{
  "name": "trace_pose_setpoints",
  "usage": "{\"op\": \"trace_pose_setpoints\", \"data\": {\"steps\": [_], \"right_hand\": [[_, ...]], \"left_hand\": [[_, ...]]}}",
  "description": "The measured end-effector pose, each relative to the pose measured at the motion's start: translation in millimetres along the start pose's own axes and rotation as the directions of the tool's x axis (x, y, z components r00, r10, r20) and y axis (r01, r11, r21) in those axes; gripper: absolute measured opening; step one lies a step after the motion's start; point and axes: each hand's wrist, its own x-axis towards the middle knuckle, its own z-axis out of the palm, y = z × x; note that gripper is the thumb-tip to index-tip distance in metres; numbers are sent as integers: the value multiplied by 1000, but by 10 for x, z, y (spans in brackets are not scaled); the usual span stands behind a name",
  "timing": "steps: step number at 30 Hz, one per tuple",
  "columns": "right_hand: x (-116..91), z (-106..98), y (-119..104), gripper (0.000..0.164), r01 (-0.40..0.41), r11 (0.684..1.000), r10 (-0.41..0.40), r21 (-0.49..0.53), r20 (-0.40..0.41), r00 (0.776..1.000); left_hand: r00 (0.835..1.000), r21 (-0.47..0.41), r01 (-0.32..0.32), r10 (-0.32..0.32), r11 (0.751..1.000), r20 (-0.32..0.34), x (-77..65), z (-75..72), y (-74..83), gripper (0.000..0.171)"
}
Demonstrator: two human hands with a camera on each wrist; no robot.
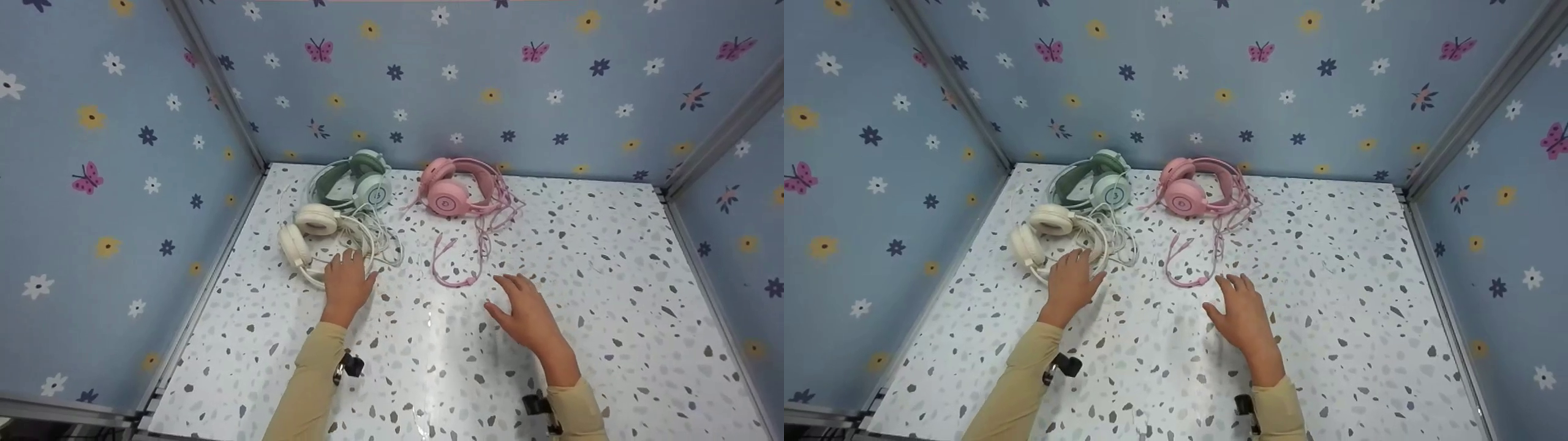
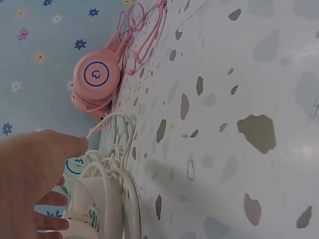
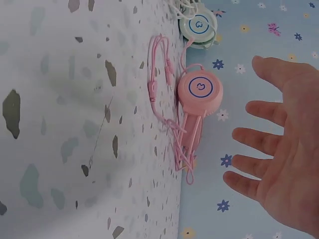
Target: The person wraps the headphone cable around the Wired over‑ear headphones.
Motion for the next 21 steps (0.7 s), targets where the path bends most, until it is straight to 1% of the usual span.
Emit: {"op": "trace_pose_setpoints", "data": {"steps": [3,5,8,10,12,15,18,21], "right_hand": [[-22,17,-35,53,19,1000,-19,16,8,1000],[-64,22,-46,51,17,1000,-18,20,13,1000],[-160,38,-64,49,-16,999,14,36,47,999],[-219,50,-89,48,-50,997,45,62,84,995],[-256,64,-125,47,-77,993,65,89,128,990],[-278,91,-169,47,-102,987,79,126,179,981],[-285,120,-186,44,-114,984,85,136,201,976],[-286,148,-183,42,-133,980,102,144,208,973]], "left_hand": [[998,-5,54,-54,999,36,102,57,-7,58],[993,-5,78,-77,997,93,156,119,6,61],[978,2,87,-86,996,189,210,225,35,68],[968,-6,101,-97,995,233,236,268,52,71],[961,1,121,-117,993,249,262,287,58,71],[958,15,160,-159,987,240,303,276,37,63],[957,30,162,-165,986,238,337,259,-8,53],[953,20,157,-157,987,260,355,231,-54,48]]}}
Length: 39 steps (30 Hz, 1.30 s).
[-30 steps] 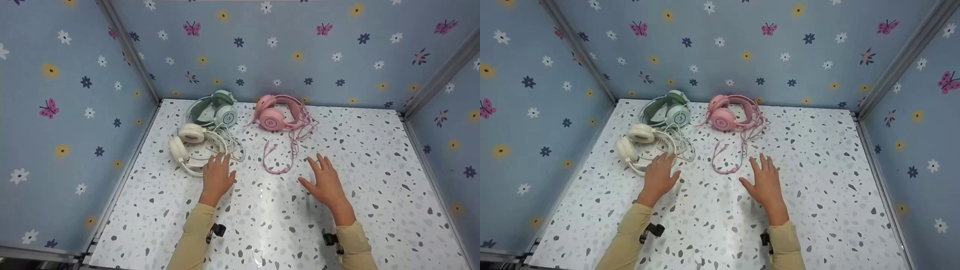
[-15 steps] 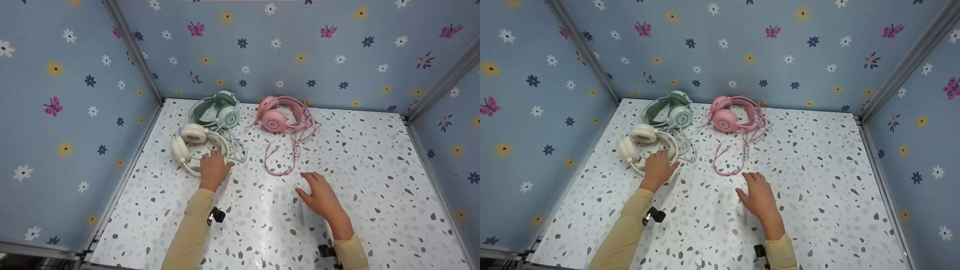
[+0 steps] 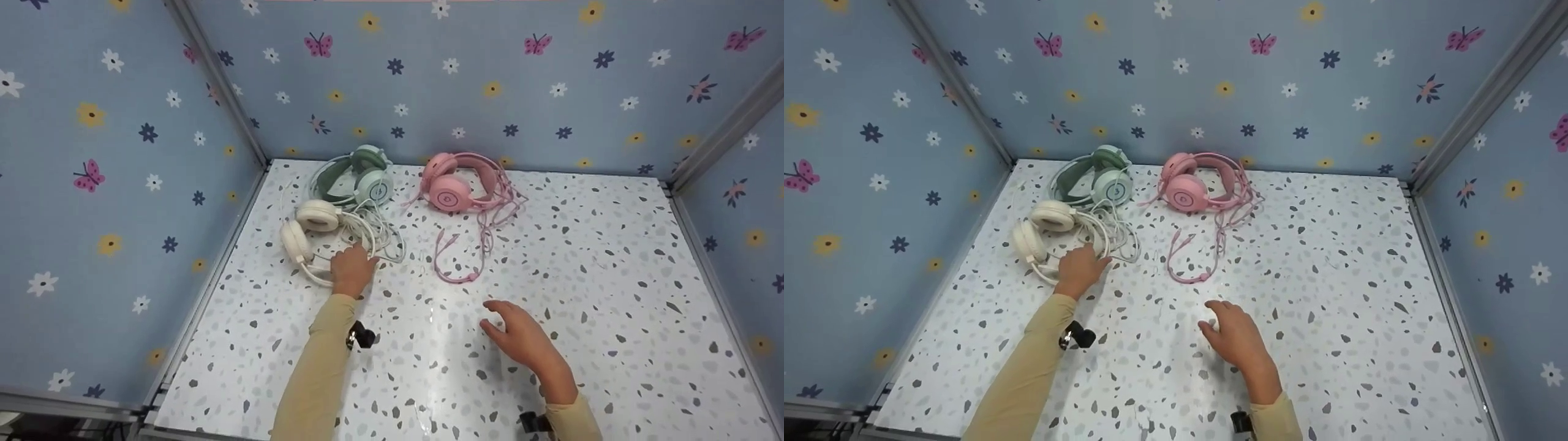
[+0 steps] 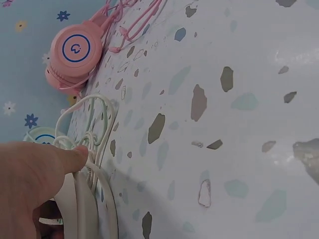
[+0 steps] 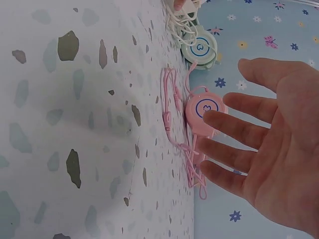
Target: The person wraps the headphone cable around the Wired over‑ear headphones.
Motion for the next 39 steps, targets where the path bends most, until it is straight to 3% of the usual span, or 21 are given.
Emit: {"op": "trace_pose_setpoints", "data": {"steps": [5,9,14,18,23,25,27,30,33,39], "right_hand": [[14,12,28,41,-28,999,28,33,18,999],[-11,14,55,40,-47,997,46,62,27,999],[-50,36,104,38,-57,994,54,95,37,998],[-76,53,128,37,-70,989,61,133,70,996],[-102,51,144,33,-108,979,92,171,102,991],[-107,48,149,32,-126,976,107,175,110,988],[-109,46,156,31,-132,975,112,180,116,987],[-116,51,169,31,-130,972,108,197,117,987],[-130,73,188,32,-119,967,95,224,116,989],[-170,99,221,32,-134,957,102,258,134,986]], "left_hand": [[999,-94,19,-16,995,31,-28,-97,-28,54],[997,-228,52,-37,972,68,-125,-227,-42,63],[992,-335,51,-10,941,125,-353,-451,-39,64],[990,-412,20,39,911,134,-590,-615,-14,63],[984,-531,-41,126,846,124,-879,-757,52,64],[978,-585,-53,162,809,135,-982,-811,82,65],[970,-657,-49,192,753,147,-1070,-863,103,64],[951,-781,-37,261,624,163,-1166,-944,120,61],[932,-873,-56,338,484,127,-1229,-1010,141,53],[892,-948,-99,449,302,50,-1281,-1057,190,51]]}}
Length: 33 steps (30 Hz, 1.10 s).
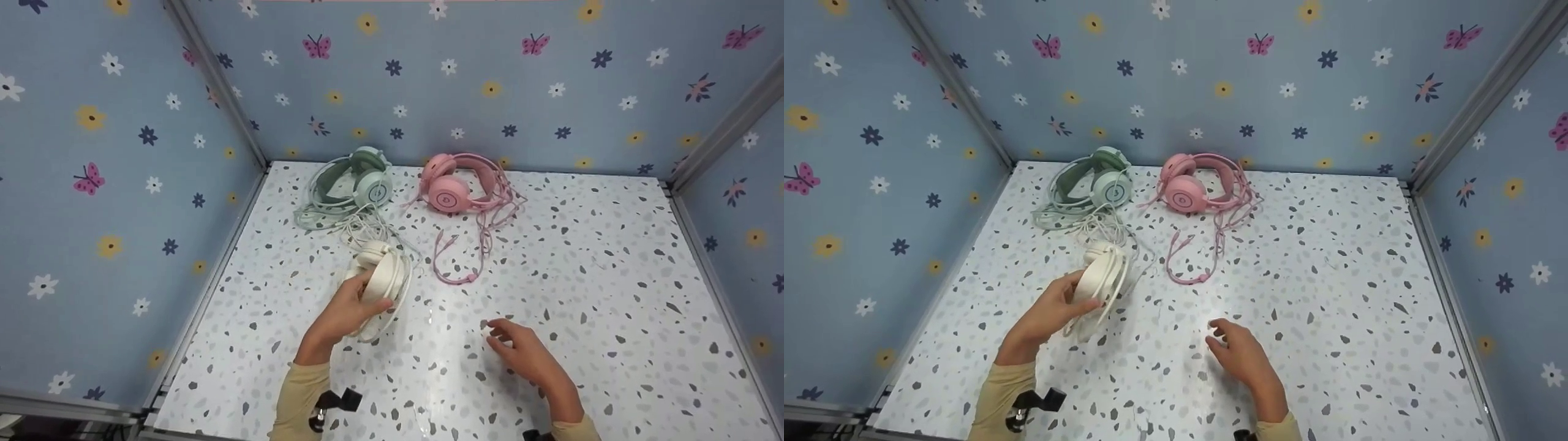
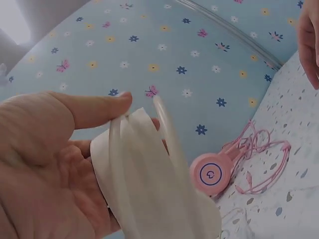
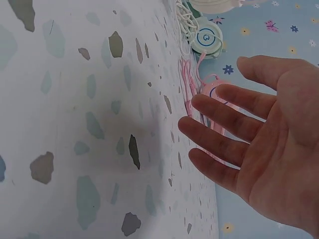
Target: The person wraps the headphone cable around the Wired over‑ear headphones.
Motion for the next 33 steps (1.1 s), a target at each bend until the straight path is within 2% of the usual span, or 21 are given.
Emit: {"op": "trace_pose_setpoints", "data": {"steps": [4,8,12,15,20,24,27,29,30,31,32,33], "right_hand": [[-34,-23,25,33,-20,1000,20,-9,-13,1000],[-64,-71,36,33,-24,1000,24,-9,-39,999],[-94,-103,45,32,-30,1000,29,-8,-58,998],[-110,-108,53,32,-33,999,32,-9,-60,998],[-135,-102,69,32,-49,999,49,-5,-59,997],[-149,-108,72,33,-56,998,56,-4,-69,996],[-143,-110,66,33,-56,998,56,-5,-67,996],[-136,-109,66,33,-51,999,50,-7,-67,997],[-132,-106,68,33,-48,999,48,-9,-66,997],[-130,-102,70,33,-46,999,45,-11,-65,997],[-127,-97,75,33,-42,999,41,-13,-63,997],[-125,-90,80,33,-40,999,40,-12,-61,997]], "left_hand": [[995,-175,-53,68,983,80,35,35,-12,52],[978,-315,-106,156,943,138,101,100,-17,57],[964,-435,-126,213,891,156,167,199,-35,62],[971,-537,-96,198,838,135,192,274,-55,59],[988,-675,-23,118,738,95,198,355,-174,53],[989,-750,23,92,661,111,220,371,-328,52],[988,-783,40,95,621,125,222,339,-420,50],[991,-790,44,74,611,113,211,304,-453,47],[994,-785,44,56,618,99,203,285,-459,45],[996,-771,43,32,636,82,193,265,-460,42],[998,-746,46,-2,665,60,181,246,-456,39],[999,-706,47,-38,707,28,171,230,-449,37]]}}
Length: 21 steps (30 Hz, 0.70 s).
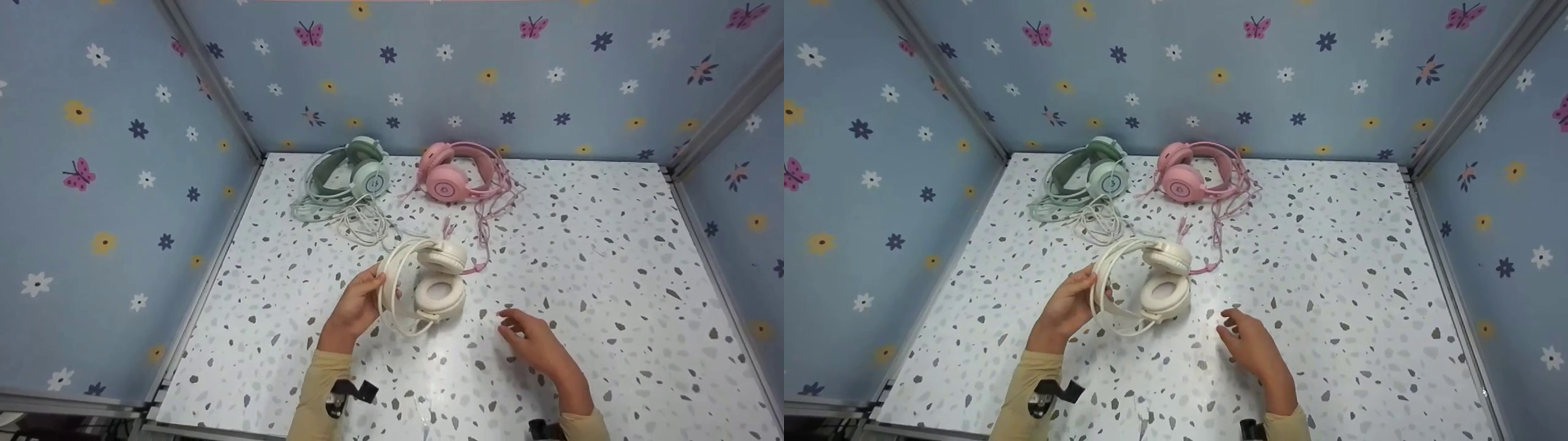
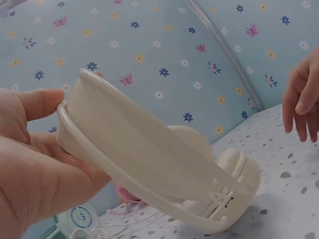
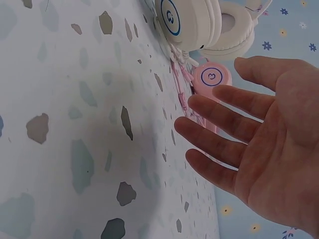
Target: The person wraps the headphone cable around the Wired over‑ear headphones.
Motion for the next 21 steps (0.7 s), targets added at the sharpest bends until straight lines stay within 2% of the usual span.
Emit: {"op": "trace_pose_setpoints", "data": {"steps": [1,2,3,5,7,8,9,11,13,17,19,21], "right_hand": [[1,5,5,33,2,1000,-2,2,1,1000],[2,13,12,33,2,1000,-2,2,3,1000],[1,19,17,33,3,1000,-3,4,5,1000],[-3,32,27,33,3,1000,-3,8,10,1000],[-2,39,38,33,0,1000,0,10,15,1000],[0,39,44,32,0,1000,0,8,18,1000],[0,37,47,32,-4,1000,4,6,20,1000],[7,33,51,31,-9,1000,9,3,22,1000],[16,27,59,30,-13,1000,13,2,23,1000],[22,22,73,30,-28,1000,28,-2,18,999],[21,24,87,30,-34,999,34,0,16,999],[17,22,101,31,-32,999,32,2,15,999]], "left_hand": [[999,82,-2,5,997,-39,-8,1,20,36],[996,187,-2,19,982,-90,-13,8,40,36],[988,304,2,45,953,-150,-19,18,57,36],[956,509,42,115,860,-272,-22,49,78,39],[912,651,95,196,753,-360,-15,84,79,41],[886,683,122,231,720,-401,-11,101,69,41],[866,702,137,260,699,-428,-9,109,54,40],[841,719,142,300,680,-449,0,120,24,40],[827,728,149,320,669,-463,12,118,-4,41],[800,724,217,305,655,-517,51,80,-13,39],[788,707,241,292,665,-543,73,55,-7,31],[782,683,220,293,696,-550,95,27,-14,27]]}}
